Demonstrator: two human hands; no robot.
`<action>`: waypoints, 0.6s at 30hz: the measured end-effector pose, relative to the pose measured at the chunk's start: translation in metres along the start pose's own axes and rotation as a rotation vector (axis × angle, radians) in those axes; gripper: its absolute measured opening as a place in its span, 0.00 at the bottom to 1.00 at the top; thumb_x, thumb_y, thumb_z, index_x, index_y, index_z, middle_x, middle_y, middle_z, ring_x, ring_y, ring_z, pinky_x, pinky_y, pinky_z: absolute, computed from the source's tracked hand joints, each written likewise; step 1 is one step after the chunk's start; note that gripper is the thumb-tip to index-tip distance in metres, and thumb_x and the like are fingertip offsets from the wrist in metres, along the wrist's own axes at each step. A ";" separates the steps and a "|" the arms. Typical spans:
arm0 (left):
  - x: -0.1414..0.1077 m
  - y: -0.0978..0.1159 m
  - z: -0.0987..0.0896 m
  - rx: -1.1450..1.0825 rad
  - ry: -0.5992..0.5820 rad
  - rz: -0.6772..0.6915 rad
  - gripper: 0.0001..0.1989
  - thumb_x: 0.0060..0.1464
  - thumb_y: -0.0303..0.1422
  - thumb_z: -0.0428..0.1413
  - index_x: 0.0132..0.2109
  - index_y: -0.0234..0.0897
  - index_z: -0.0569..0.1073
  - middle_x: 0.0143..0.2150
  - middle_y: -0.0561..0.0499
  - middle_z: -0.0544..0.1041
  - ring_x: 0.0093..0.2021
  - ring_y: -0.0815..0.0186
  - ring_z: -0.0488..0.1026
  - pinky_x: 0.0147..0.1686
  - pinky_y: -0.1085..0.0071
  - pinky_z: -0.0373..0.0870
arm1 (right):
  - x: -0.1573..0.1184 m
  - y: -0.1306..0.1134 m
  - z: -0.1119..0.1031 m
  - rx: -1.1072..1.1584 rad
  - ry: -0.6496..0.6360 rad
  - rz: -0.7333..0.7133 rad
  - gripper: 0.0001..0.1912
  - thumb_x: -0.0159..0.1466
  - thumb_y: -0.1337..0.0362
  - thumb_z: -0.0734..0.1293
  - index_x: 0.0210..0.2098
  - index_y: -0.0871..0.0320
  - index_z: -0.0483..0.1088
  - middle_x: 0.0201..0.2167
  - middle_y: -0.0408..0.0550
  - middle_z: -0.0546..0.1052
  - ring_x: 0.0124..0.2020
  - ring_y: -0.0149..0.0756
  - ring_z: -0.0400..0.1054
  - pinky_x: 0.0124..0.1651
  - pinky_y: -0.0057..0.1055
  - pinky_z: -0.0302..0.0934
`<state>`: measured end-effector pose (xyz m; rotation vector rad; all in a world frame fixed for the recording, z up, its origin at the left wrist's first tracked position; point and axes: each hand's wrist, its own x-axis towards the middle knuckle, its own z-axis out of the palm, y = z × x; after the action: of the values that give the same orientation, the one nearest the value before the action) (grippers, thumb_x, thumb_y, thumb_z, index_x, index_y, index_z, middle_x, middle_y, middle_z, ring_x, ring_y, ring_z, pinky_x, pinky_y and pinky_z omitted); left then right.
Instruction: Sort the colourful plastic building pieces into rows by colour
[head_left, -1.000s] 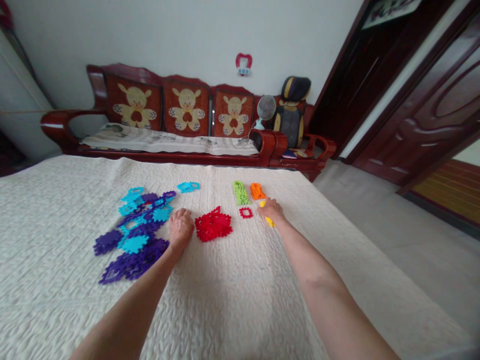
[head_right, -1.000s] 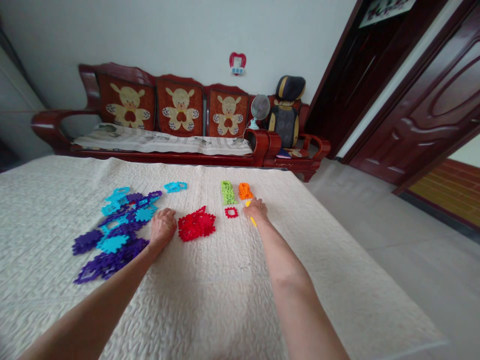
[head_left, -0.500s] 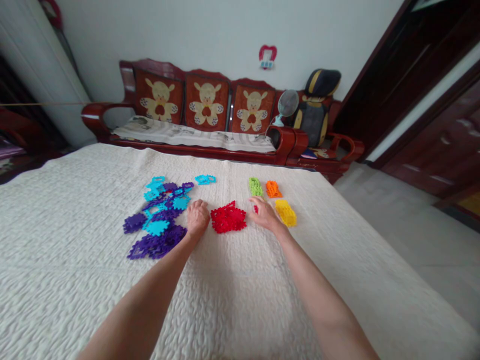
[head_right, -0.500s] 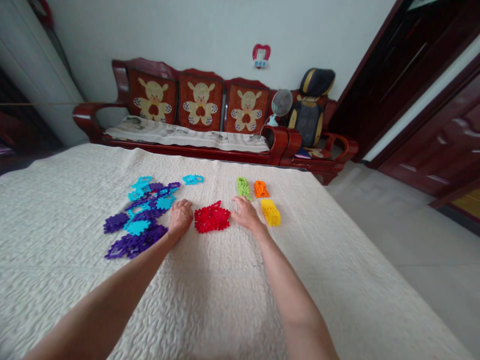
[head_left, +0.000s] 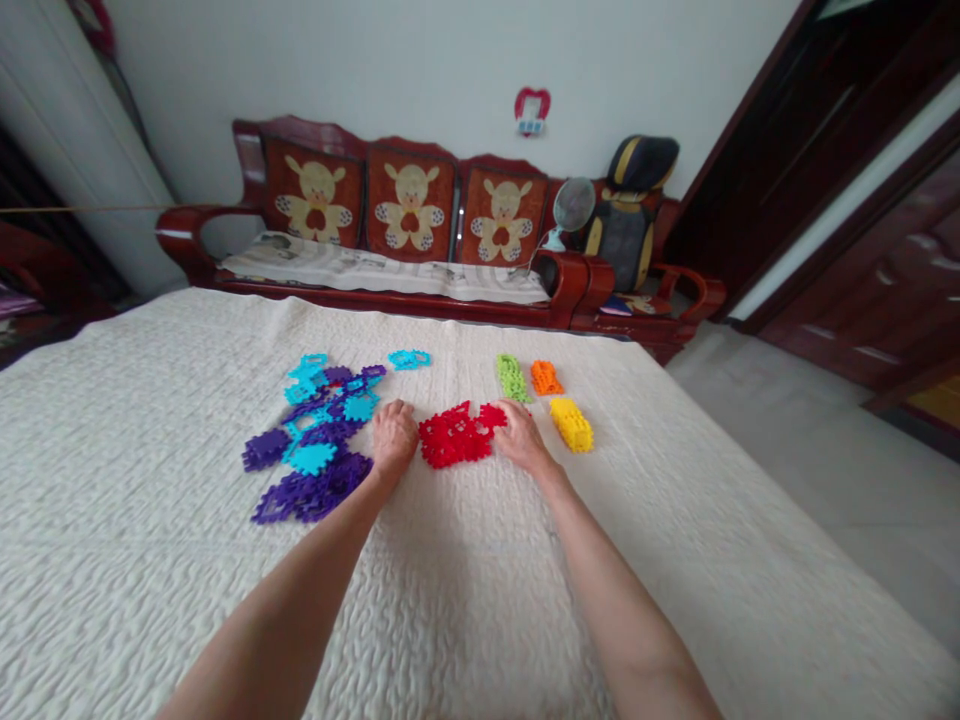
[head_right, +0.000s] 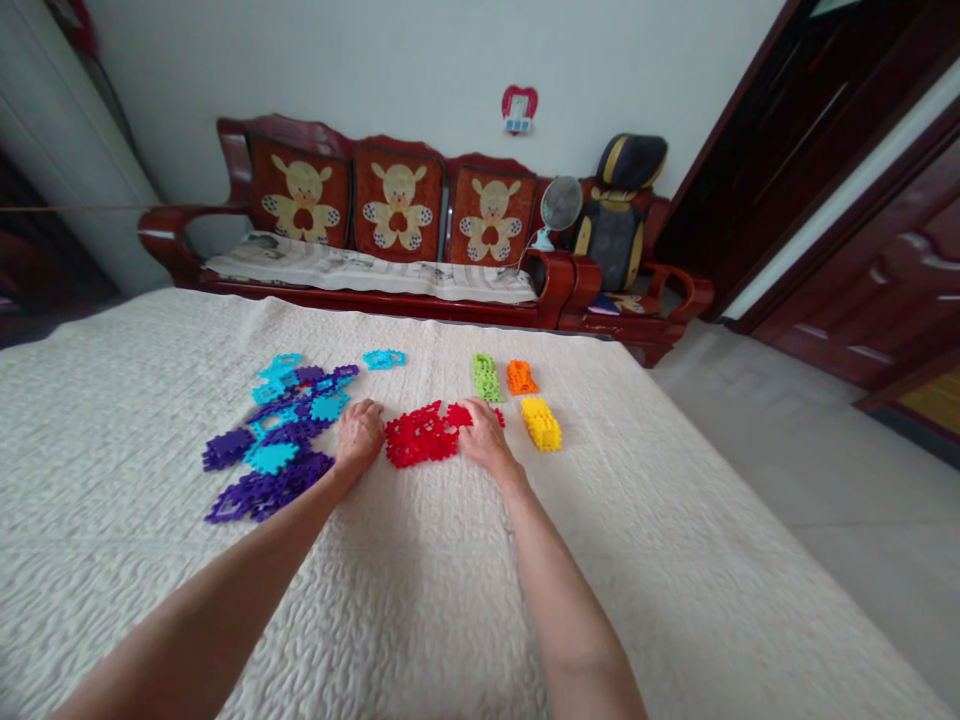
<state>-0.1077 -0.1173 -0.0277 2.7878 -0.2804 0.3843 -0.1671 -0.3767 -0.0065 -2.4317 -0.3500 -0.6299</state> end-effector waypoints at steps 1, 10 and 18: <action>0.000 0.000 0.000 0.000 0.000 -0.001 0.14 0.62 0.27 0.45 0.47 0.39 0.74 0.50 0.45 0.74 0.55 0.57 0.66 0.53 0.62 0.60 | 0.001 0.007 -0.004 -0.006 0.027 0.039 0.25 0.56 0.72 0.60 0.54 0.58 0.67 0.54 0.56 0.72 0.59 0.43 0.64 0.64 0.46 0.58; 0.000 0.002 -0.002 0.005 0.000 -0.007 0.15 0.61 0.27 0.44 0.47 0.40 0.74 0.49 0.45 0.74 0.54 0.58 0.67 0.53 0.63 0.61 | -0.003 0.050 -0.010 -0.105 0.100 0.142 0.25 0.54 0.73 0.59 0.51 0.58 0.67 0.50 0.55 0.74 0.55 0.43 0.65 0.62 0.46 0.59; 0.000 0.001 -0.001 0.001 0.017 0.000 0.15 0.61 0.28 0.44 0.47 0.40 0.74 0.49 0.45 0.74 0.54 0.58 0.67 0.54 0.63 0.60 | -0.016 0.049 0.006 -0.151 0.225 0.191 0.24 0.55 0.64 0.63 0.52 0.59 0.66 0.51 0.58 0.71 0.54 0.47 0.64 0.60 0.47 0.60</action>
<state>-0.1078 -0.1178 -0.0264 2.7842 -0.2767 0.4079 -0.1605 -0.4134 -0.0425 -2.4643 0.0222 -0.8598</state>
